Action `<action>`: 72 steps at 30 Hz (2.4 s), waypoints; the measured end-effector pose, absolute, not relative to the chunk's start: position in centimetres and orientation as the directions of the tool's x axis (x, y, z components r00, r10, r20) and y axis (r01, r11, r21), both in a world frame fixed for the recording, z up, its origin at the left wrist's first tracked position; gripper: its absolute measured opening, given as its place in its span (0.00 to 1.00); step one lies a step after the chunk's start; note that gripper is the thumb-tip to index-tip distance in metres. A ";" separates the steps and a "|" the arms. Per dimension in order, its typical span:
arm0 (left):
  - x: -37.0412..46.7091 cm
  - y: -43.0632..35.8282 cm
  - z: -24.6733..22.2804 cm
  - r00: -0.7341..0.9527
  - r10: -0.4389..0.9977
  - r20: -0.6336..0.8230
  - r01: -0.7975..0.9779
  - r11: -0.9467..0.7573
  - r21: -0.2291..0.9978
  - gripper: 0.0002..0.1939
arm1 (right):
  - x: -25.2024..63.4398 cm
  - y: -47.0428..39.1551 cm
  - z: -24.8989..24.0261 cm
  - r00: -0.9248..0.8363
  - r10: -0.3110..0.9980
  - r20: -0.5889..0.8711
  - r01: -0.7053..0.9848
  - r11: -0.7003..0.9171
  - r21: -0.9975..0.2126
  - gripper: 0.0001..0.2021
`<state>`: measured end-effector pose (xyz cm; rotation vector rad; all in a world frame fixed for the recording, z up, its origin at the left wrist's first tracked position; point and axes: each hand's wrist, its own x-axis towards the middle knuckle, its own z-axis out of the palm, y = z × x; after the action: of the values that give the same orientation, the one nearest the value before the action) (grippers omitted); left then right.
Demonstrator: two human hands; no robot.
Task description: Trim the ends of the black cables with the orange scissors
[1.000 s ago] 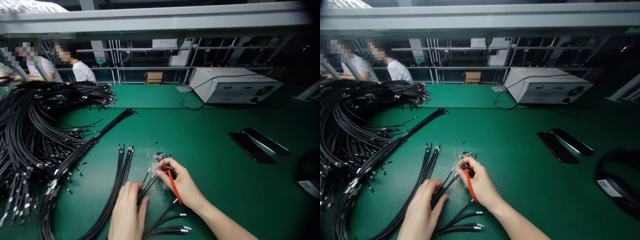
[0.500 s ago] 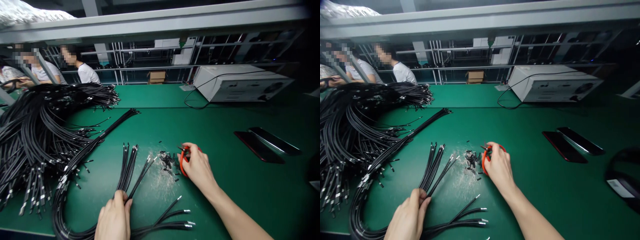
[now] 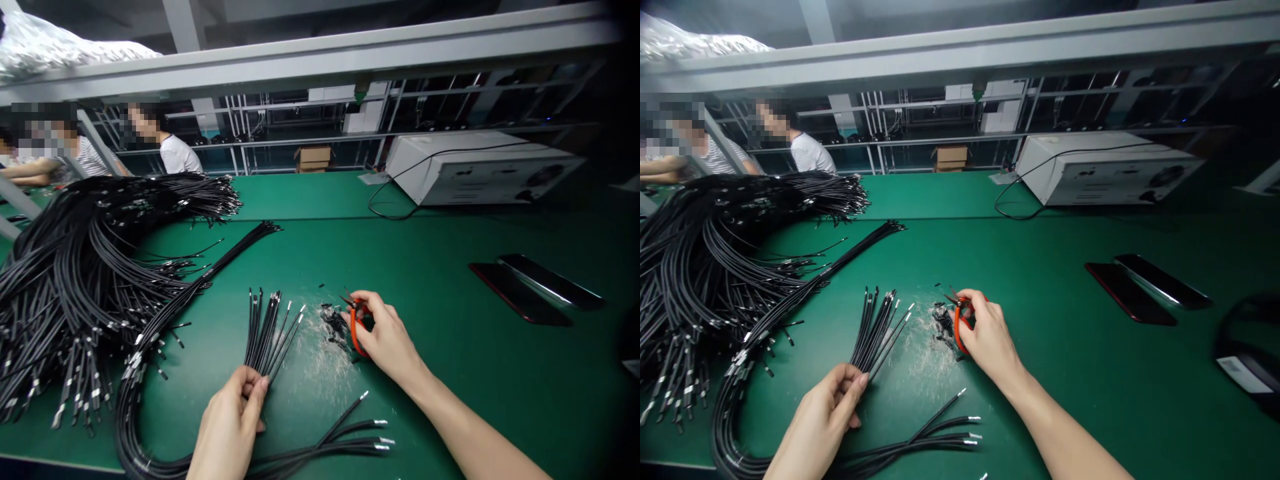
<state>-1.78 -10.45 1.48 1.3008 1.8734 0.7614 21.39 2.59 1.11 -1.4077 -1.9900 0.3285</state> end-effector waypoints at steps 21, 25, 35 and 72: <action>-0.3 -10.8 -0.1 -0.232 0.961 -0.151 0.402 0.236 0.885 0.20 | 18.5 0.2 1.6 -0.296 0.955 0.026 0.112 0.061 -0.992 0.14; -0.1 -10.9 -0.7 -0.293 0.952 -0.093 0.456 0.224 0.861 0.18 | 18.6 0.3 1.7 -0.310 0.950 -0.030 0.057 -0.013 -0.998 0.17; 1.0 -9.9 -0.7 -0.192 0.935 0.299 0.820 -0.014 0.572 0.11 | 18.4 0.2 2.0 -0.294 0.955 -0.044 -0.020 -0.052 -0.998 0.20; 3.7 -5.9 1.5 -0.073 0.982 -0.172 0.219 0.184 0.958 0.11 | 19.5 -0.9 2.1 -0.379 0.857 0.349 0.426 0.496 -0.757 0.15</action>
<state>3.71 -5.91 1.48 1.2076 1.4937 0.9953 19.54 -0.87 2.14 -1.0534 -1.9938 0.7353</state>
